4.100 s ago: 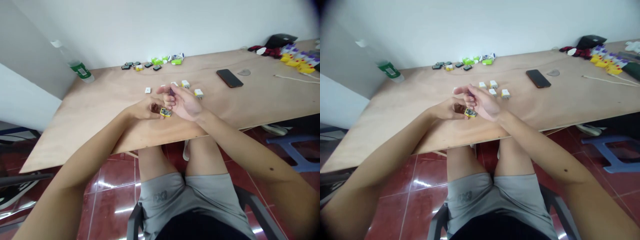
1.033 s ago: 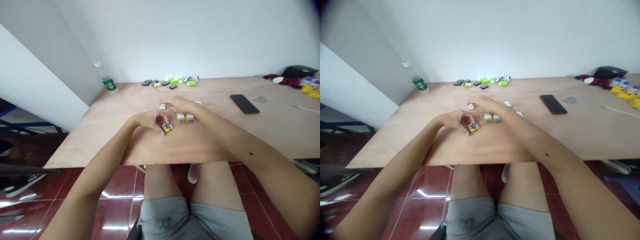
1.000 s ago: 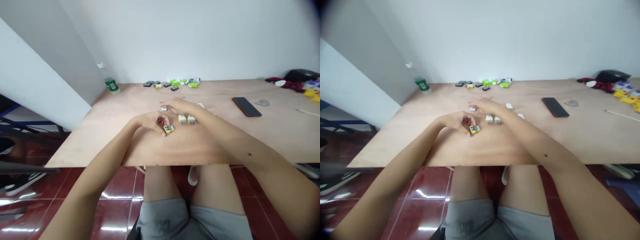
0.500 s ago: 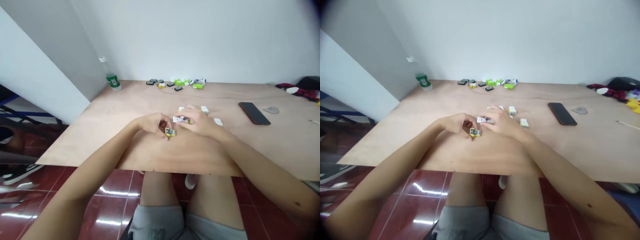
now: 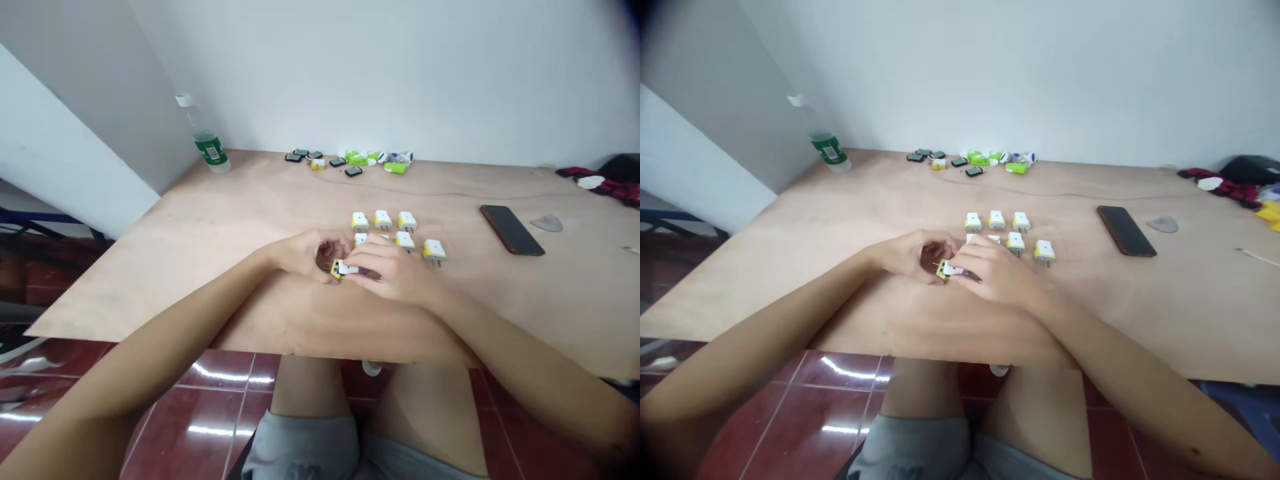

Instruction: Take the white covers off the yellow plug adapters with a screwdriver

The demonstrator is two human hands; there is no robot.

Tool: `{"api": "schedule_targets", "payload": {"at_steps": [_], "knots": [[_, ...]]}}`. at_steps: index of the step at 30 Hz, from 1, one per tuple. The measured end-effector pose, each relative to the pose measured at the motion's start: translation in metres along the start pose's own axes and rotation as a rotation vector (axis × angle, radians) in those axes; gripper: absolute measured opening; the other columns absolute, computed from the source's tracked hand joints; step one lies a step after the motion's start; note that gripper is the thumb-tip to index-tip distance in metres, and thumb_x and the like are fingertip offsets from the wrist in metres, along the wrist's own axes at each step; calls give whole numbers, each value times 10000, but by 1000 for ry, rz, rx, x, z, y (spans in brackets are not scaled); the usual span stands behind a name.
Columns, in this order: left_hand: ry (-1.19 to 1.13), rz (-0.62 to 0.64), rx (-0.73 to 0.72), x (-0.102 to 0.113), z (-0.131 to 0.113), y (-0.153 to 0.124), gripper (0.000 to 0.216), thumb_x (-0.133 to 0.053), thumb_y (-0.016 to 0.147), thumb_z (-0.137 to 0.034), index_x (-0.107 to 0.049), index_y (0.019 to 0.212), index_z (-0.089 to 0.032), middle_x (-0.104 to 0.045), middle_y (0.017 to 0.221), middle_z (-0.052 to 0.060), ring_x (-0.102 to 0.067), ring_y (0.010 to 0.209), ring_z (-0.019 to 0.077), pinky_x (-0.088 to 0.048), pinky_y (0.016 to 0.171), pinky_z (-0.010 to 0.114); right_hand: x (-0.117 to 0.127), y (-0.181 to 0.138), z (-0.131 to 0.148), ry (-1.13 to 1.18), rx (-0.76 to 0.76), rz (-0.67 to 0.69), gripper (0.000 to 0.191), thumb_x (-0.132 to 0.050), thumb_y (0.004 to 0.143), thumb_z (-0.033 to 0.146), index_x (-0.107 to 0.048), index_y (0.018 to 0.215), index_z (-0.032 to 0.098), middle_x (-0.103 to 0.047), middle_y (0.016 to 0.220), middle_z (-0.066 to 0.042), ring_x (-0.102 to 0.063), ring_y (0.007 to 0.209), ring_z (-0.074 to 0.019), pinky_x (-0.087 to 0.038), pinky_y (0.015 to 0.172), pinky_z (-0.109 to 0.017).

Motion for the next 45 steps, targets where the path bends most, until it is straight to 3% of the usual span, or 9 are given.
{"api": "schedule_targets", "payload": {"at_steps": [14,33,39,45], "knots": [[27,18,-20,-4,-4,3,344,-967,799,-271,-744,1045,-180,-695,928,4,-589,762,127,-490,700,266,-10,-2,-6,41,-69,-2,112,-740,1138,267,-822,1201,224,-836,1134,-99,-772,1075,-298,-638,940,-496],[10,49,-10,-4,-5,6,302,-965,796,-294,-740,970,-190,-660,860,-21,-547,701,112,-450,643,255,-17,-3,-9,157,-148,-66,90,-786,1099,279,-840,1170,265,-827,1138,-89,-803,1051,-285,-668,941,-475],[19,33,0,-3,-2,5,334,-984,775,-299,-800,1029,-185,-712,915,6,-584,734,129,-469,664,265,-10,-2,-9,166,-171,47,161,-744,1109,247,-848,1232,252,-844,1208,-99,-801,1123,-301,-659,990,-507],[28,31,-12,-2,-1,6,355,-996,779,-321,-801,1041,-183,-715,924,9,-571,726,125,-461,657,266,-10,-4,-11,138,-143,47,170,-739,1114,238,-868,1225,248,-842,1155,-100,-795,1078,-297,-647,951,-496]]}}
Point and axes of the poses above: each hand's wrist, its own y-axis towards the middle knuckle, its own x-axis out of the back of the hand, z = x × y, the point moved 3 cm from there along y, towards the middle knuckle
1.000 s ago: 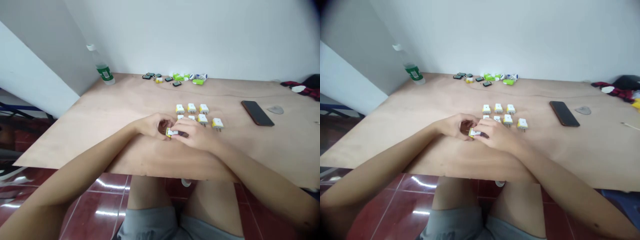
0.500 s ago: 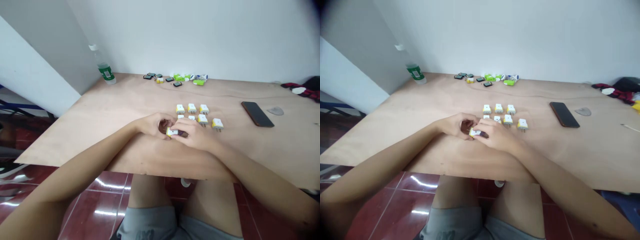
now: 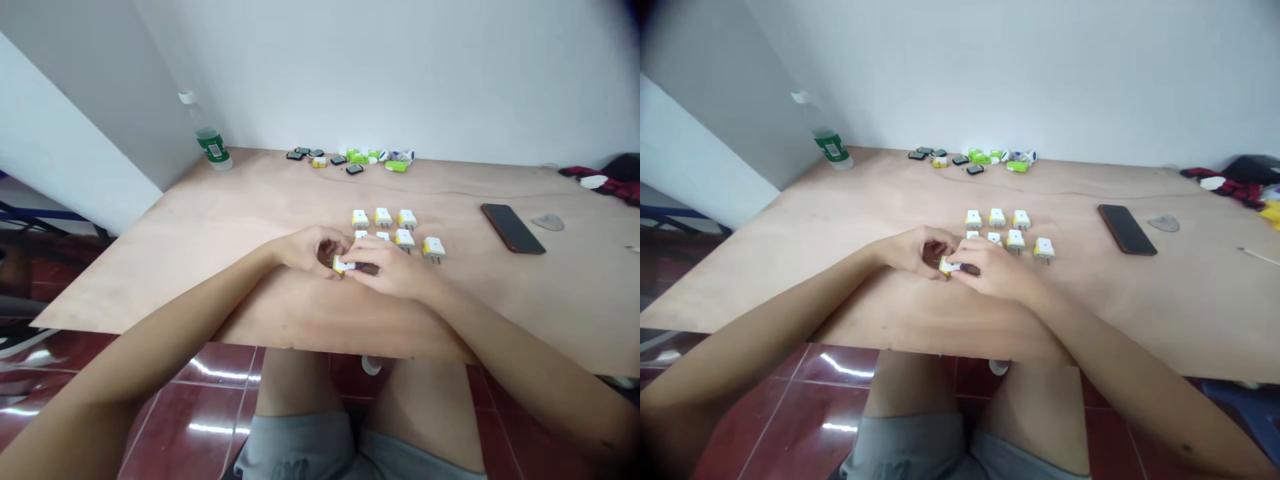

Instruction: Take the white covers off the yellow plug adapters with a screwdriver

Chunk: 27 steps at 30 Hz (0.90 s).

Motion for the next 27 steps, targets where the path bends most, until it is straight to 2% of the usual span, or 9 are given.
{"api": "schedule_targets", "payload": {"at_steps": [6,9,11,14,17,19,23,27], "knots": [[16,13,6,1,-1,-1,371,-1007,790,-348,-803,1043,-170,-707,916,7,-574,742,128,-451,659,261,-1,-1,-1,9,-57,-17,193,-778,1087,261,-860,1262,260,-850,1191,-91,-792,1109,-299,-647,988,-487],[12,18,-1,1,0,1,424,-1020,775,-344,-827,1112,-175,-712,925,8,-581,751,135,-454,664,264,3,0,-1,-6,-85,-53,112,-835,1039,255,-851,1149,242,-862,1136,-80,-800,1086,-292,-646,978,-462],[15,22,-20,0,1,3,429,-1010,784,-340,-828,1137,-178,-706,930,6,-584,769,137,-461,681,262,4,1,0,-3,-42,-44,57,-819,1052,261,-851,1090,233,-864,1076,-74,-803,1049,-277,-637,957,-445],[45,20,-48,-3,0,5,410,-987,808,-349,-816,1135,-172,-707,951,8,-590,805,141,-467,710,258,7,0,1,2,6,-24,78,-806,1057,262,-863,1089,219,-864,1063,-77,-804,1028,-265,-624,947,-429],[82,18,-43,-6,-1,5,423,-977,831,-362,-806,1164,-163,-730,980,19,-600,820,144,-471,720,259,11,-1,-2,-23,-82,-14,159,-862,1002,260,-864,1156,223,-871,1133,-78,-805,1074,-280,-613,970,-430],[77,-21,-56,-7,-1,2,467,-990,826,-359,-787,1200,-166,-732,971,17,-604,806,141,-478,713,256,12,-2,-4,-35,-139,1,224,-889,981,281,-866,1199,234,-875,1165,-80,-803,1093,-293,-600,978,-435],[37,-136,-144,-7,-2,-4,550,-1061,780,-363,-711,1163,-181,-747,1034,28,-639,818,134,-527,743,251,12,0,-5,-1,-101,43,141,-871,1012,326,-886,1105,222,-865,1053,-82,-786,983,-273,-568,910,-410],[110,-131,-189,-6,-4,-8,457,-1047,828,-360,-707,1077,-182,-792,1082,59,-733,958,179,-592,883,283,14,-1,-6,20,-186,16,260,-911,976,370,-853,1193,239,-860,1141,-66,-780,1055,-269,-560,936,-387]]}}
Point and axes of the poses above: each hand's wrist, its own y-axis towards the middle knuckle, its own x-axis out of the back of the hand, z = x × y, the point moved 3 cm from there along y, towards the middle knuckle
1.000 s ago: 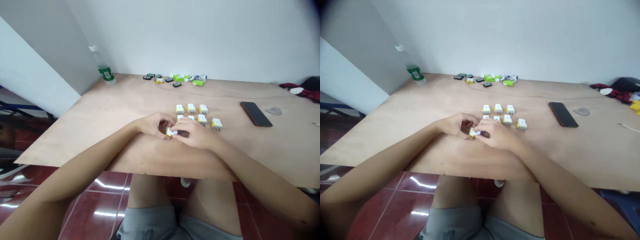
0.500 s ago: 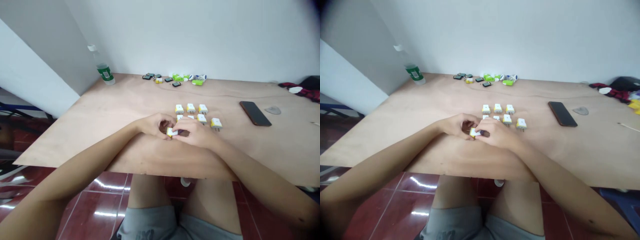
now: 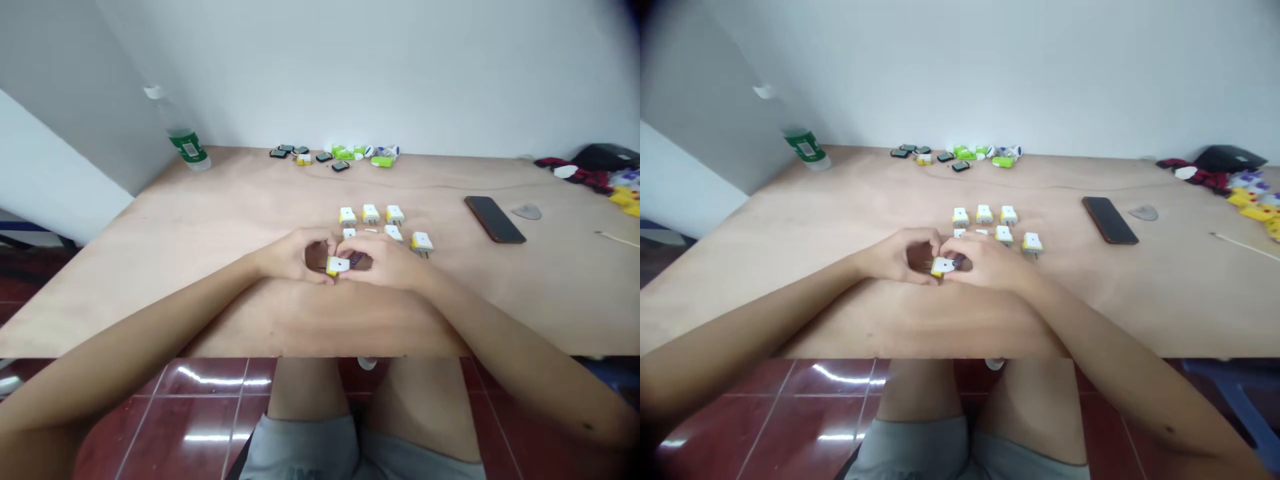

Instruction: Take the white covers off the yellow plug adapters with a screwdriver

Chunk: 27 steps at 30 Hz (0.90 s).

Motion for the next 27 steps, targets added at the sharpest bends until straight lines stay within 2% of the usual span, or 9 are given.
{"api": "schedule_targets", "payload": {"at_steps": [5,8,10,13,16,18,20,23,27], "knots": [[14,37,-84,4,-7,-1,231,-983,910,-294,-821,1028,-179,-832,1131,115,-803,1034,217,-645,972,314,3,-2,5,-1,-67,25,244,-928,961,382,-806,1101,224,-830,1104,-52,-754,1035,-257,-532,904,-369],[16,34,-120,3,-10,-1,168,-970,928,-270,-883,1049,-192,-840,1154,125,-830,1053,215,-661,970,293,7,-1,7,3,-28,44,333,-948,958,425,-819,1195,230,-824,1167,-78,-751,1100,-293,-536,958,-402],[6,22,-136,1,-11,-1,108,-959,938,-251,-890,1000,-196,-839,1106,113,-835,1006,199,-667,926,272,13,0,10,21,17,-34,405,-932,978,470,-820,1291,238,-802,1182,-88,-730,1078,-293,-539,952,-411],[-19,8,-158,-3,-12,0,84,-962,931,-233,-888,958,-202,-842,1066,108,-834,975,195,-675,905,271,26,3,17,173,23,-276,419,-825,1061,578,-822,1309,240,-716,1051,-68,-651,951,-247,-528,882,-391],[-39,31,-151,-8,-13,2,81,-956,936,-227,-888,968,-199,-849,1107,130,-838,1033,224,-684,962,315,35,10,24,662,-105,-444,532,-659,1110,740,-805,1086,229,-522,846,-8,-499,743,-184,-475,736,-345],[-47,49,-142,-11,-14,4,70,-944,946,-224,-884,966,-195,-848,1127,139,-835,1061,235,-686,991,340,33,17,29,1012,-189,-426,592,-618,1115,764,-730,909,220,-398,766,30,-365,639,-147,-414,651,-314],[-63,42,-137,-13,-14,4,74,-947,943,-221,-882,963,-191,-842,1122,136,-831,1062,233,-688,992,342,29,23,33,1215,-230,-370,607,-606,1146,701,-644,792,210,-363,729,43,-306,604,-126,-384,617,-292],[-89,16,-129,-15,-13,4,104,-971,925,-231,-882,959,-188,-845,1106,128,-831,1051,225,-686,979,321,20,25,35,1333,-262,-306,627,-590,1187,632,-573,731,202,-392,723,36,-336,598,-119,-397,608,-274],[-84,6,-119,-16,-12,5,127,-984,919,-251,-879,939,-182,-858,1099,130,-833,1038,225,-682,956,297,9,21,32,1356,-289,-205,592,-634,1164,656,-623,781,204,-421,747,27,-387,618,-128,-448,619,-278]]}}
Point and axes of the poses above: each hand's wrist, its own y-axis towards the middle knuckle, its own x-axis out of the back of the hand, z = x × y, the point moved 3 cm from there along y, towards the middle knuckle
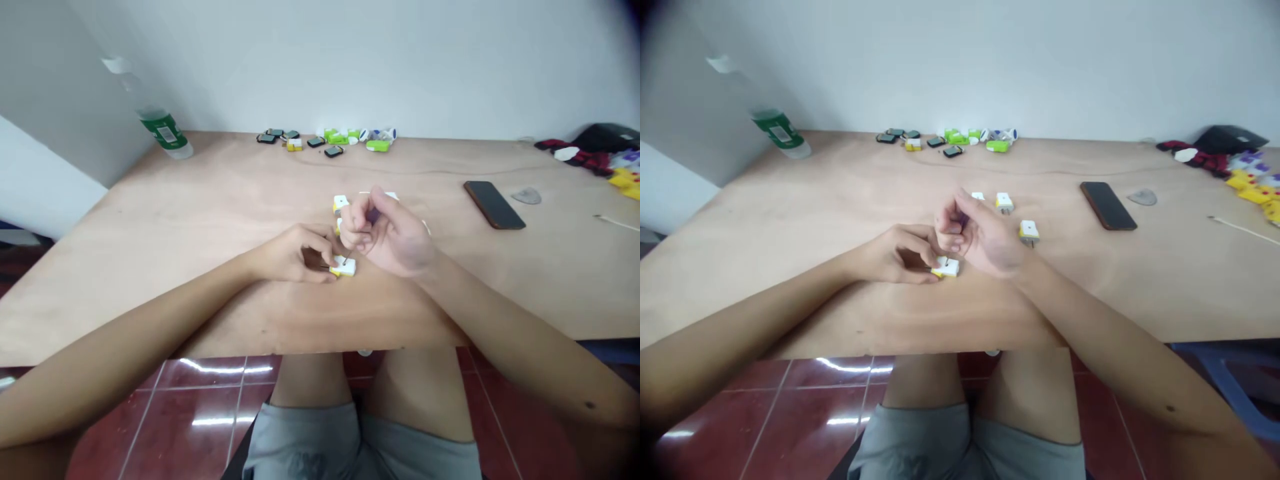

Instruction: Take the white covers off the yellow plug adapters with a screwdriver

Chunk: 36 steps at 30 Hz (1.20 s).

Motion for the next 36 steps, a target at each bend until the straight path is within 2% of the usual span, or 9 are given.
{"api": "schedule_targets", "payload": {"at_steps": [11,14,17,20,24,26,30,34,36], "knots": [[19,-6,18,0,-1,-1,149,-986,920,-271,-881,952,-170,-859,1139,145,-840,1031,240,-692,953,327,2,-1,-2,-94,20,147,628,-675,1071,805,-721,883,207,-434,806,11,-404,666,-145,-454,643,-313],[39,-13,16,1,-1,-1,155,-1001,903,-273,-889,958,-182,-865,1108,124,-837,1042,230,-689,987,320,1,-3,-2,-73,20,157,556,-671,1113,705,-734,884,202,-462,850,-4,-466,705,-152,-491,680,-317],[31,-14,9,2,-1,0,140,-1002,892,-254,-891,945,-189,-873,1119,118,-841,1041,223,-690,967,299,1,-4,-3,-89,68,244,439,-748,1113,565,-757,881,192,-581,941,-36,-556,768,-152,-530,738,-324],[14,13,20,1,-1,0,130,-987,907,-255,-884,944,-185,-874,1131,121,-841,1010,216,-695,925,292,1,-6,-5,-133,123,368,380,-796,1101,534,-789,938,191,-605,838,-17,-564,726,-147,-515,712,-314],[25,-5,25,1,1,-1,151,-990,909,-262,-868,944,-180,-871,1054,102,-840,997,205,-697,948,292,3,-5,-8,-109,64,292,494,-731,1117,650,-826,1053,169,-446,748,37,-480,694,-132,-510,705,-297],[36,-13,21,1,1,-1,158,-1000,895,-260,-869,941,-184,-876,1067,101,-841,1015,207,-698,969,296,3,-4,-9,-88,45,252,446,-734,1128,600,-834,1068,169,-495,804,16,-521,744,-137,-530,739,-301],[17,-24,16,1,0,-1,172,-1014,866,-232,-873,951,-184,-888,1107,111,-853,1008,218,-705,955,297,-1,-4,-10,-86,147,327,273,-864,1059,455,-824,1012,189,-652,905,-22,-598,770,-143,-538,739,-312],[20,7,65,1,0,-1,164,-999,889,-249,-873,969,-180,-886,1062,100,-857,1010,219,-703,976,298,0,-5,-12,-78,55,282,395,-750,1122,577,-857,1160,199,-505,802,17,-494,734,-135,-497,700,-280],[21,5,62,1,0,-1,152,-988,901,-246,-873,977,-182,-884,1054,96,-853,1007,216,-706,963,295,1,-5,-13,-92,37,250,441,-707,1141,603,-863,1146,191,-507,827,6,-498,759,-142,-509,720,-288]]}}
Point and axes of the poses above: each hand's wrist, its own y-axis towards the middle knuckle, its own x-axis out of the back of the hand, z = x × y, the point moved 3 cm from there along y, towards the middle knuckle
